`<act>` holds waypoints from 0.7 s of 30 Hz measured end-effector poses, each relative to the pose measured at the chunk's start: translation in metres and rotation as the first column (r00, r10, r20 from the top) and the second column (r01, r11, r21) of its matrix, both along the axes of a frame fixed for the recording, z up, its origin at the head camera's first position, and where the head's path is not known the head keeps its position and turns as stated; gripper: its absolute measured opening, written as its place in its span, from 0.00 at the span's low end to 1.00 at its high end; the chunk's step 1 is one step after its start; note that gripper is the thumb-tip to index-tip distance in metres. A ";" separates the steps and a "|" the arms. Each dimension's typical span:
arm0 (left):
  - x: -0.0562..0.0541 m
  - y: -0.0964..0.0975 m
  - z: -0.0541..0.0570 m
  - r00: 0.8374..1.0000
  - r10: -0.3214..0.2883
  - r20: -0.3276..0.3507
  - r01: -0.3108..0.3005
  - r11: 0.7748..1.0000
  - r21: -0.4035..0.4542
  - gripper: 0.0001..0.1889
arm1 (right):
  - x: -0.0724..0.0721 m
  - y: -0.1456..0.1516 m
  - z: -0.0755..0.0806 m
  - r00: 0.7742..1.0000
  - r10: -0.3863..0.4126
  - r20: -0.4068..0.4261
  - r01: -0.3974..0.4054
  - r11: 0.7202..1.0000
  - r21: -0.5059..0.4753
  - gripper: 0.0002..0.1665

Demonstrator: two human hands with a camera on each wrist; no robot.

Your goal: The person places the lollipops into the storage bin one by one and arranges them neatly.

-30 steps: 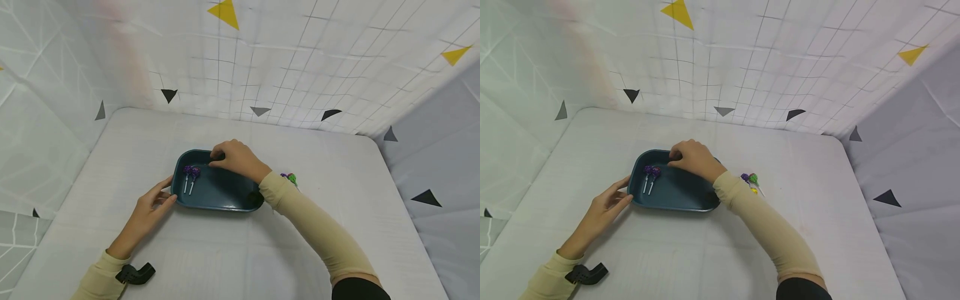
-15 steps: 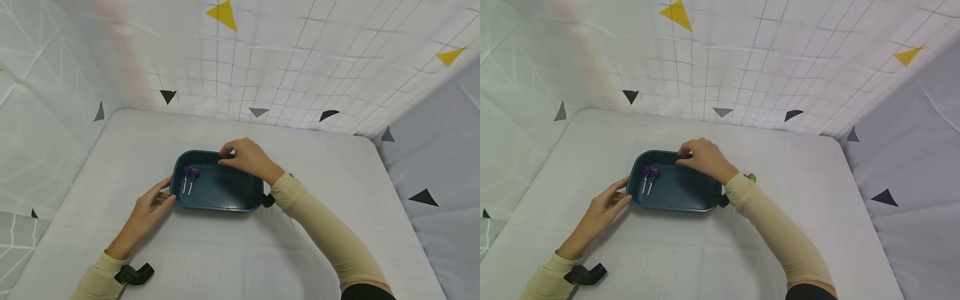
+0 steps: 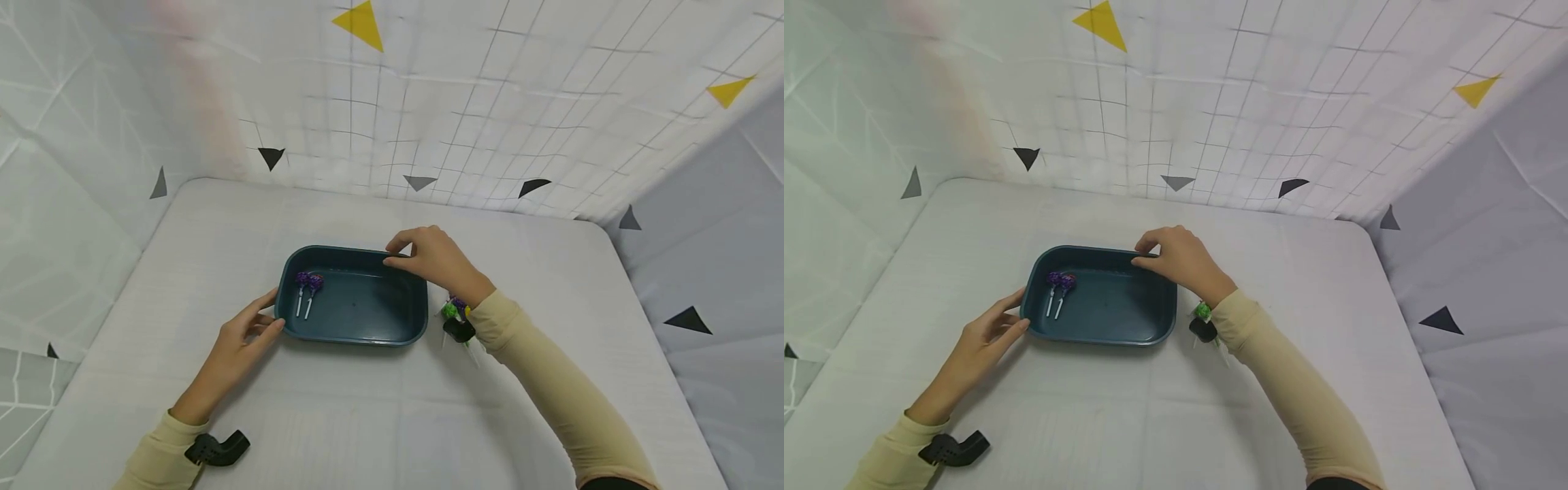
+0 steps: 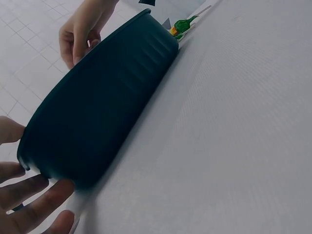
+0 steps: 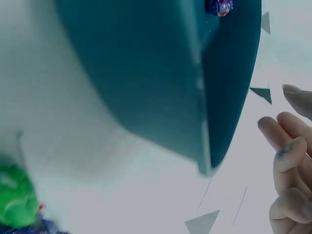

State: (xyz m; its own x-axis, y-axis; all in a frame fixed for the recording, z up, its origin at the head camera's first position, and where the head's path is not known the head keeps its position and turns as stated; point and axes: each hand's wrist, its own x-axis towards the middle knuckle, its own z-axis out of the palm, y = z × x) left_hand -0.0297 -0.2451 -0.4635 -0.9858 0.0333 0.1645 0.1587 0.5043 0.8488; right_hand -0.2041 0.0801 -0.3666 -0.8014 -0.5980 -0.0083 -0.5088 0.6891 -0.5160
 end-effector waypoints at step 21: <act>0.000 -0.001 0.000 1.000 0.002 0.013 -0.002 1.000 -0.021 0.30 | 0.007 0.071 -0.018 0.989 -0.147 0.006 0.147 0.989 0.004 0.16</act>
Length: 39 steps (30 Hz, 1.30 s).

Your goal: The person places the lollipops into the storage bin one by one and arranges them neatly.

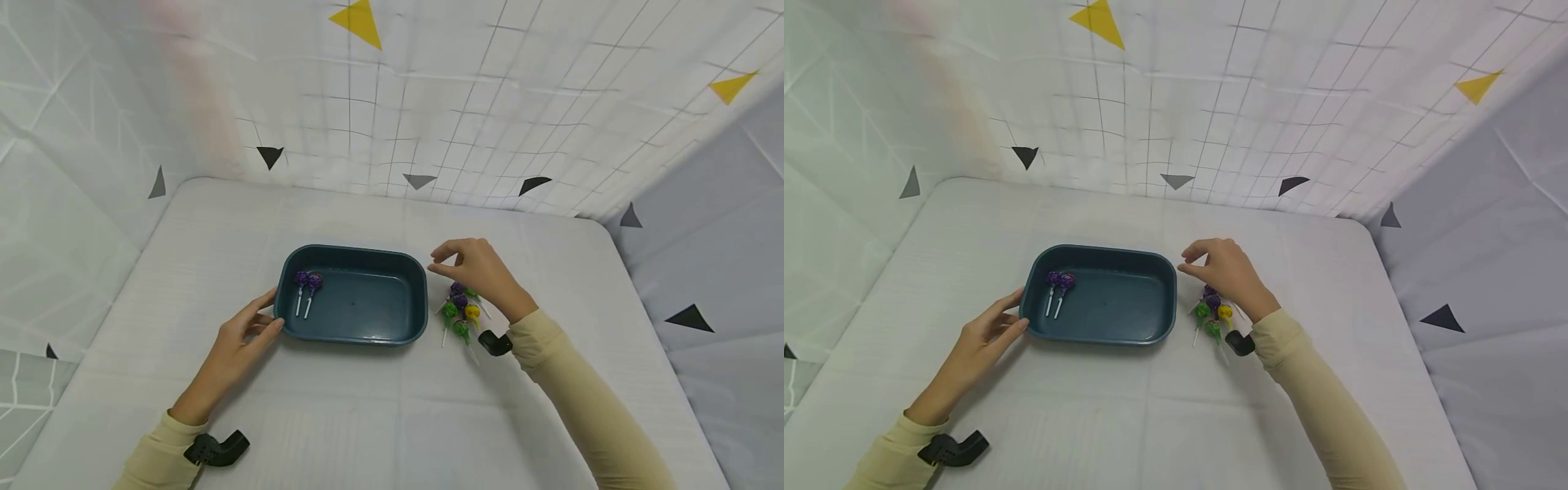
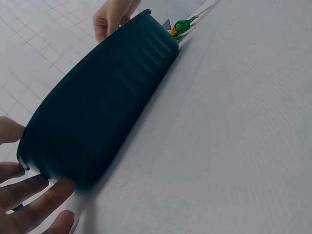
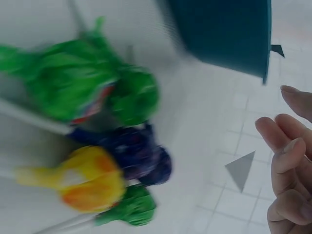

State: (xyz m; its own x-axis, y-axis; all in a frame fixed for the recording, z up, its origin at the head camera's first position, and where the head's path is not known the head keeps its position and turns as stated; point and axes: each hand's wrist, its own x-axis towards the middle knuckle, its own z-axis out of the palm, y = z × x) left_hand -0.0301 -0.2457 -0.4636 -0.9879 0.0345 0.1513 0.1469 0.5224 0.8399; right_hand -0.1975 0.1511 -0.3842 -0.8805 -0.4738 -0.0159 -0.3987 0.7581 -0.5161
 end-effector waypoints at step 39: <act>-0.001 0.000 -0.002 1.000 -0.005 -0.013 0.005 1.000 0.023 0.30 | 0.020 0.036 -0.044 0.989 -0.130 0.064 0.122 0.985 0.125 0.16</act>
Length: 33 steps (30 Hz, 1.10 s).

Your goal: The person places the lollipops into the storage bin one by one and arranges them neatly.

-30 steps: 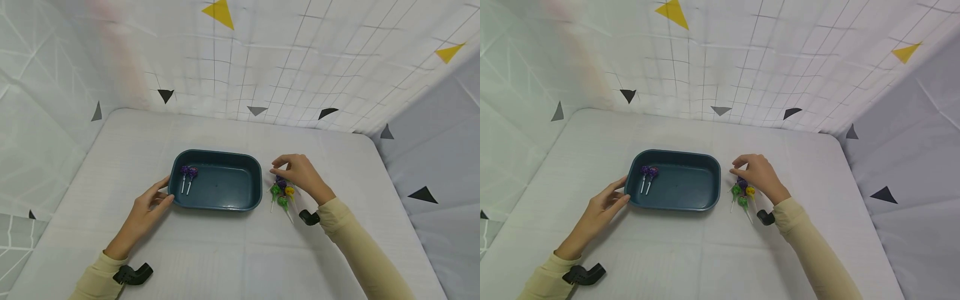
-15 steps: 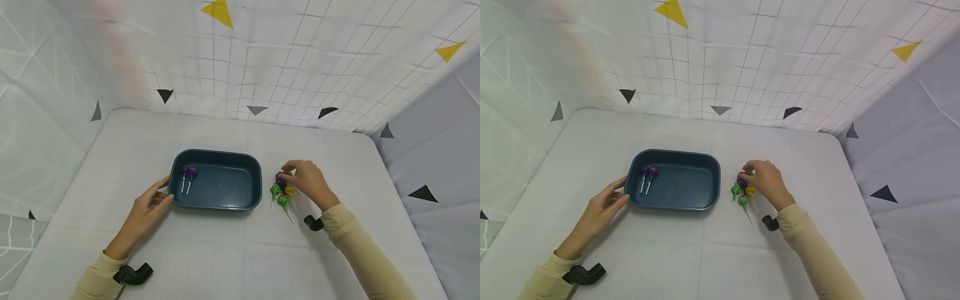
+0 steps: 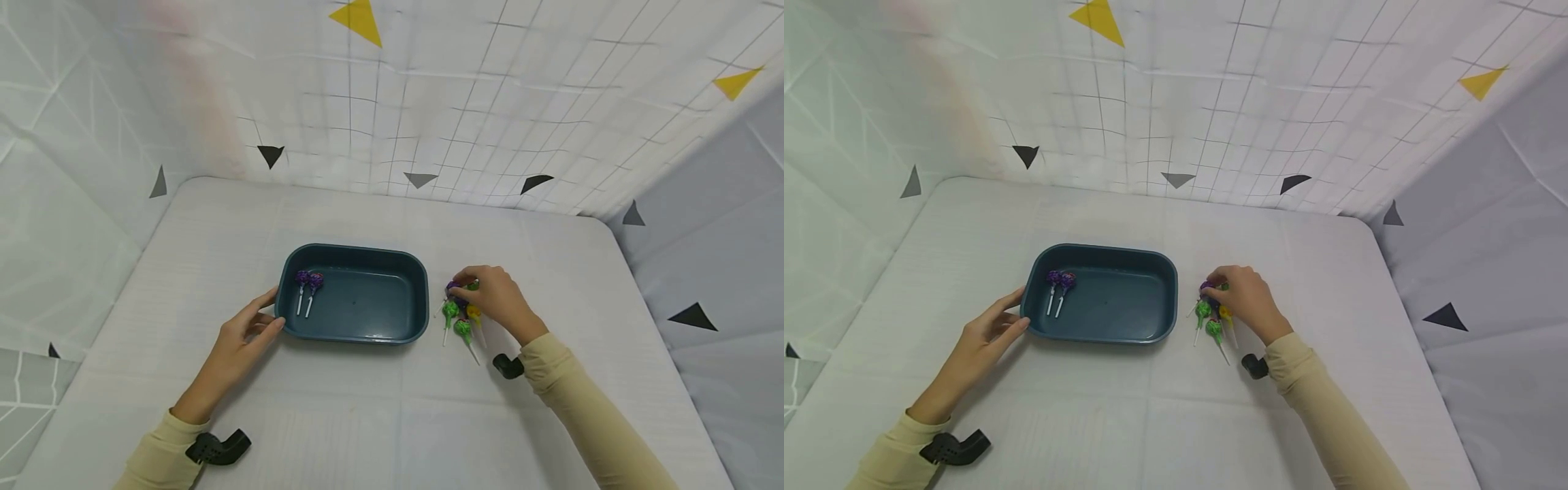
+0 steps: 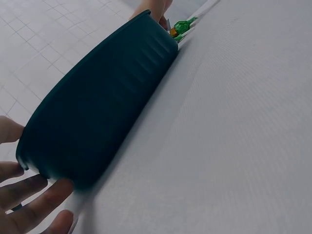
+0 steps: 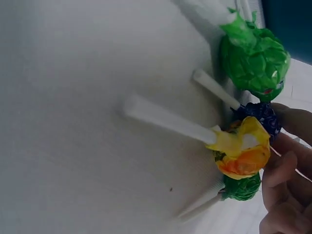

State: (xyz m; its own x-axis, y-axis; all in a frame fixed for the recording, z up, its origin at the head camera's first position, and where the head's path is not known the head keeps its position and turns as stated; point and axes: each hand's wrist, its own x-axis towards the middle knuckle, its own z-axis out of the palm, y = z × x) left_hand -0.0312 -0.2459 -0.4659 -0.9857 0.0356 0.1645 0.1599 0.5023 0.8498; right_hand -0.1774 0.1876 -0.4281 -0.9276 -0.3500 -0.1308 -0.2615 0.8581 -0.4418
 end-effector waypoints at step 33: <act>0.000 0.000 0.000 1.000 0.002 -0.009 -0.002 1.000 -0.006 0.30 | -0.010 0.000 0.004 0.990 0.112 0.082 -0.099 0.984 -0.147 0.16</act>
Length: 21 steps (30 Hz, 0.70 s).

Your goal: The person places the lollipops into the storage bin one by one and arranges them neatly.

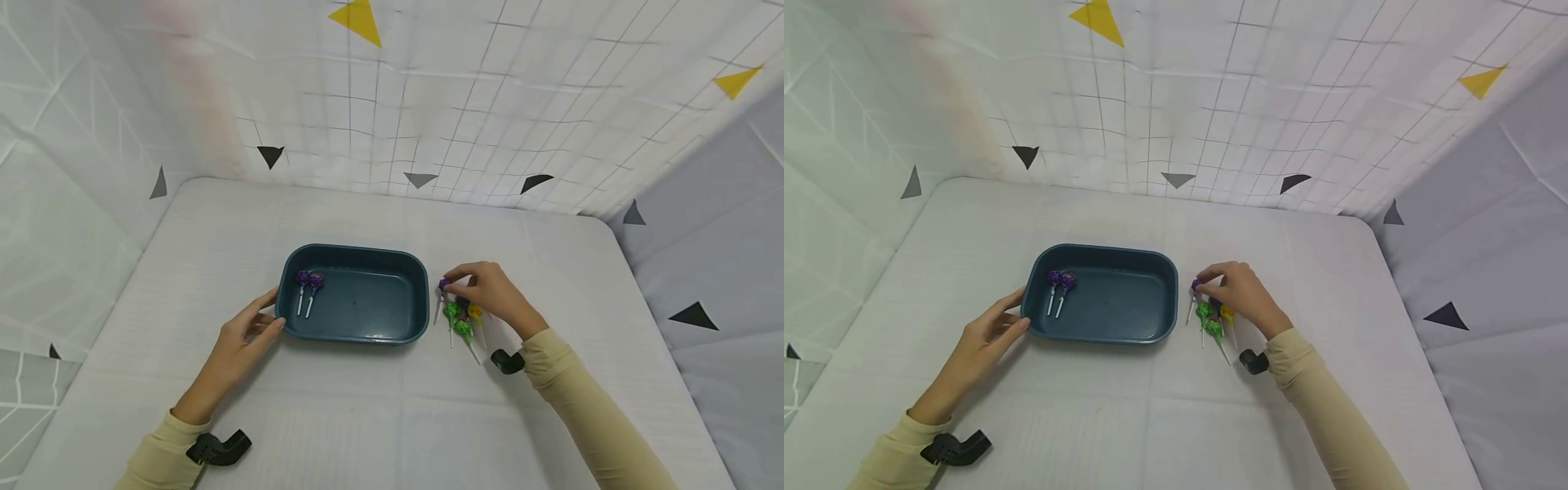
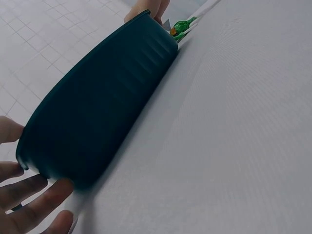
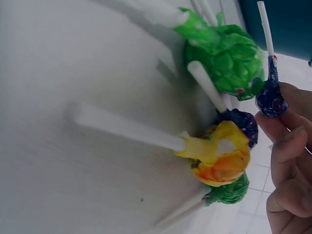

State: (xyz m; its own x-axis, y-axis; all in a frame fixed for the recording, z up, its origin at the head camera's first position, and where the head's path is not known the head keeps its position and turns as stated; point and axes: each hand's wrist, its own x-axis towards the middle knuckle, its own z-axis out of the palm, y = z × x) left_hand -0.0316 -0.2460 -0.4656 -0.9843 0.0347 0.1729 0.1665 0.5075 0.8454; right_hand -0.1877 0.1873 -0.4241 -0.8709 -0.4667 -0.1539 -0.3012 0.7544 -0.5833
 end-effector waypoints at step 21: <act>0.001 0.001 0.002 1.000 0.003 0.009 -0.003 1.000 0.001 0.30 | -0.005 -0.002 0.025 0.997 0.018 -0.078 -0.019 1.000 -0.016 0.15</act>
State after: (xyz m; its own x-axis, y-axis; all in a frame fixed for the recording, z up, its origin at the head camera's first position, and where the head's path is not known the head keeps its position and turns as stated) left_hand -0.0303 -0.2447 -0.4633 -0.9859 0.0312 0.1644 0.1573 0.5076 0.8471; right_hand -0.1930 0.1855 -0.3994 -0.8711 -0.4850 -0.0775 -0.3604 0.7384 -0.5699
